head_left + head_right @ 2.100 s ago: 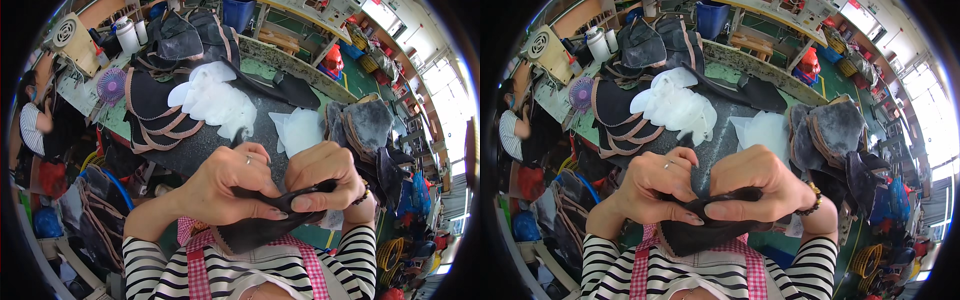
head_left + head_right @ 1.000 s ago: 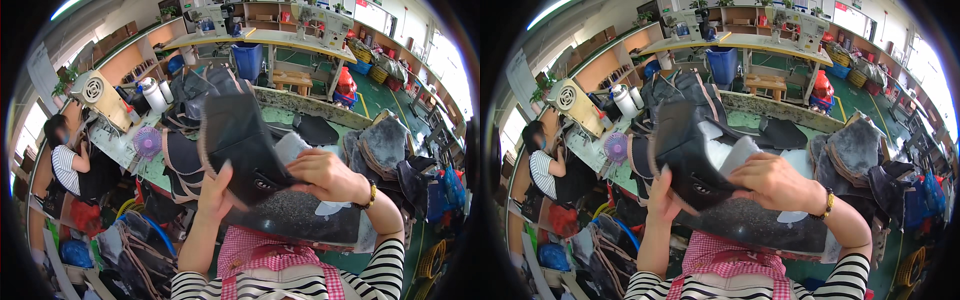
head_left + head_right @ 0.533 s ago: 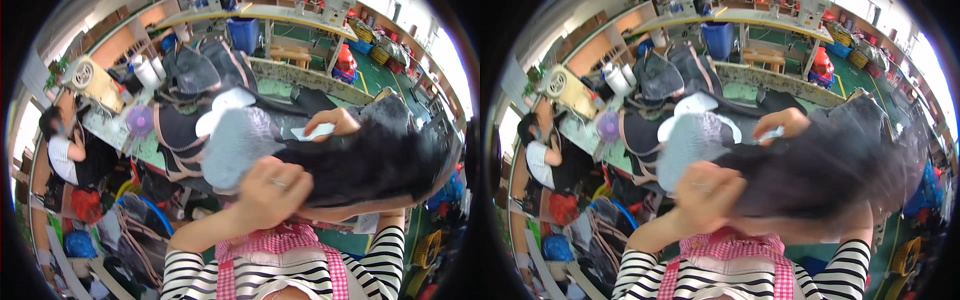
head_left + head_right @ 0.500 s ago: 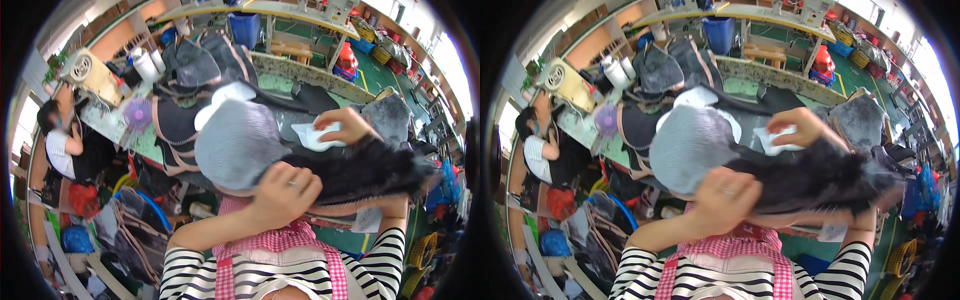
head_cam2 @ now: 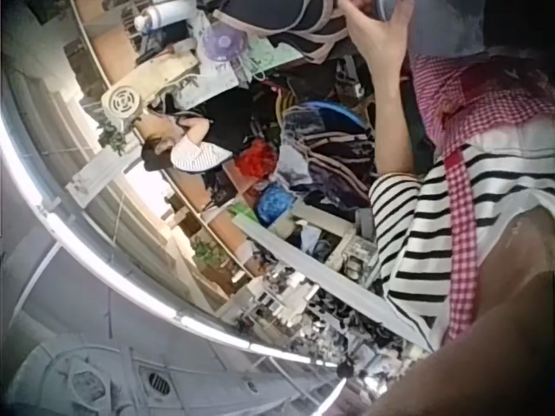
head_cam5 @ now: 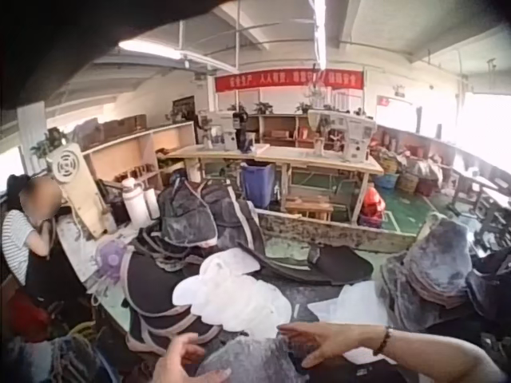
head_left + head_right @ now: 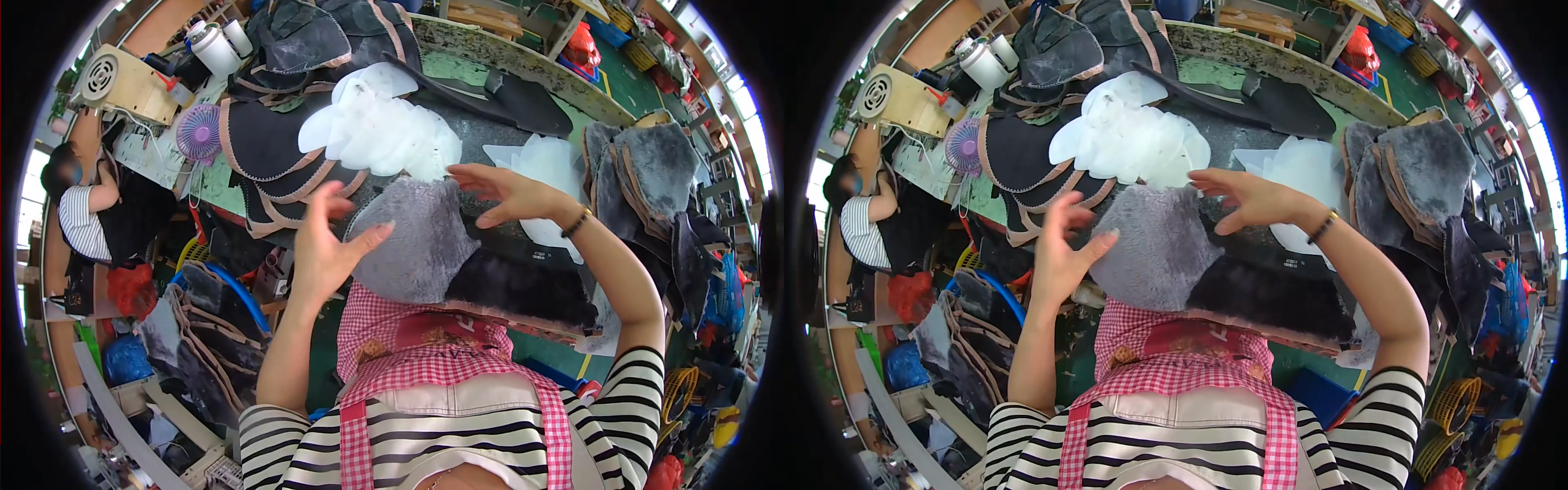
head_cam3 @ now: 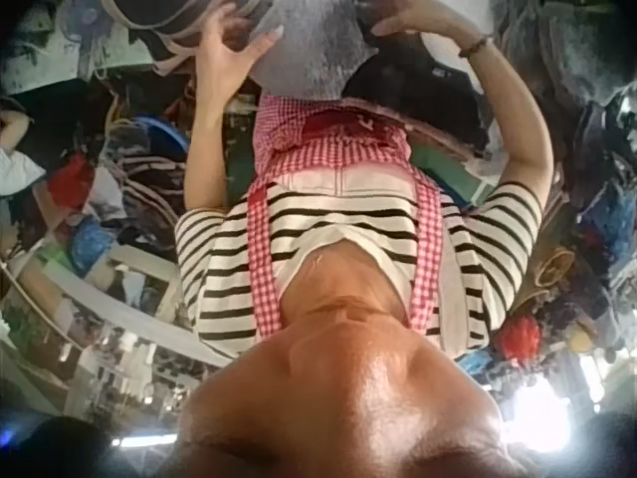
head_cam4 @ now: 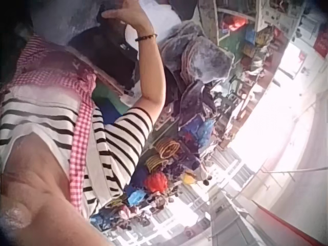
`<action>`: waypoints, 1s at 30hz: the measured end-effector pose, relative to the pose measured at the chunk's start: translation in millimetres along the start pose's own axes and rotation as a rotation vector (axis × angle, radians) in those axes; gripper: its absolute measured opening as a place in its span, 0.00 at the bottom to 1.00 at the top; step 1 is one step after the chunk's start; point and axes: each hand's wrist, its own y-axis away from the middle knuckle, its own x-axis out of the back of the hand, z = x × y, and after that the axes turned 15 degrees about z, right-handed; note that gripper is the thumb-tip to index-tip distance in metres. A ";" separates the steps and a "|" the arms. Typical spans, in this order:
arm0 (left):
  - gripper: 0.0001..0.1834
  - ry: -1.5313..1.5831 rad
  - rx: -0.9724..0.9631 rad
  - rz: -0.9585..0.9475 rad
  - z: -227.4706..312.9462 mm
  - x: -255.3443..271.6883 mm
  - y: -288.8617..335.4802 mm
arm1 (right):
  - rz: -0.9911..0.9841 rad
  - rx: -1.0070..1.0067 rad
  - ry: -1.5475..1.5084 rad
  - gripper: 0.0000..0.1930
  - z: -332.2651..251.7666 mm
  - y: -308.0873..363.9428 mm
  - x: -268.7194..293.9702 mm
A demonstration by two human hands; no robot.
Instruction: The person assembles footwear components by hand in a factory setting. They pick up black shoe uppers and grey fuzzy lining pieces, insert the lining into the uppers, and place the assembled units into a yellow basket. The process is repetitive, involving handling multiple identical pairs of shoe parts.
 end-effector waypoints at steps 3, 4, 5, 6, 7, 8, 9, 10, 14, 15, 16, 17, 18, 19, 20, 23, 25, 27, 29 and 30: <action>0.28 0.385 0.344 -0.427 -1.8 -4.8 -4.0 | -0.137 -0.058 -0.108 0.40 4.9 -32.7 -7.9; 0.19 0.303 0.171 -0.506 -4.9 -3.1 -0.7 | -0.186 -0.101 -0.107 0.38 -0.5 -36.3 -8.0; 0.19 0.341 0.119 -0.536 -4.6 -2.8 1.0 | -0.234 -0.145 -0.107 0.36 -3.3 -39.4 -6.9; 0.19 0.378 0.065 -0.567 -1.2 -2.5 1.5 | -0.201 -0.134 0.067 0.24 8.6 -44.7 -2.6; 0.19 0.416 0.017 -0.597 1.7 -2.4 4.1 | -0.120 -0.085 0.093 0.22 11.2 -40.2 -2.3; 0.18 0.378 0.055 -0.488 5.3 -5.0 7.1 | -0.037 -0.037 0.119 0.20 12.9 -31.4 -4.3; 0.18 0.335 0.041 -0.461 2.5 -9.0 7.8 | 0.046 0.012 0.144 0.18 13.2 -23.7 -7.8; 0.18 0.293 0.030 -0.431 -1.2 -13.3 9.8 | 0.122 0.300 0.100 0.17 10.0 -19.3 -14.5; 0.12 0.153 -0.092 -0.382 -16.4 -21.9 6.6 | 0.325 0.407 0.433 0.15 -11.6 13.3 -36.3; 0.11 0.155 -0.106 -0.361 -21.6 -23.0 5.2 | 0.331 0.386 0.514 0.12 -24.9 22.7 -41.0; 0.12 0.133 -0.025 -0.395 -31.9 -27.3 -1.1 | 0.365 0.409 0.610 0.12 -23.5 27.7 -45.8; 0.12 0.089 0.044 -0.416 -36.4 -33.0 -2.1 | 0.398 0.433 0.706 0.11 -20.9 29.9 -48.7; 0.12 0.045 0.113 -0.437 -37.4 -39.7 -1.9 | 0.401 0.344 0.691 0.11 -19.0 30.1 -48.8; 0.13 0.000 0.180 -0.455 -38.0 -44.5 -4.0 | 0.405 0.259 0.677 0.12 -16.6 29.1 -47.2; 0.16 0.130 0.162 -0.424 -42.6 -47.7 -5.7 | 0.407 0.174 0.662 0.12 -16.6 27.1 -46.0; 0.19 0.036 0.102 -0.438 -35.8 -50.9 -17.1 | 0.350 0.143 0.570 0.13 -37.3 8.6 -41.2; 0.21 -0.070 0.095 -0.495 -27.4 -49.4 -24.7 | 0.327 0.132 0.642 0.14 -49.0 -1.3 -46.7; 0.21 -0.132 0.093 -0.514 -32.7 -54.7 -26.6 | 0.264 0.029 0.783 0.16 -41.3 -11.3 -47.9; 0.21 -0.122 0.060 -0.507 -38.8 -60.9 -27.4 | 0.304 0.047 0.853 0.17 -34.9 -6.0 -51.5; 0.22 -0.117 0.043 -0.505 -39.8 -64.2 -28.7 | 0.324 0.056 0.887 0.17 -33.8 -4.7 -52.6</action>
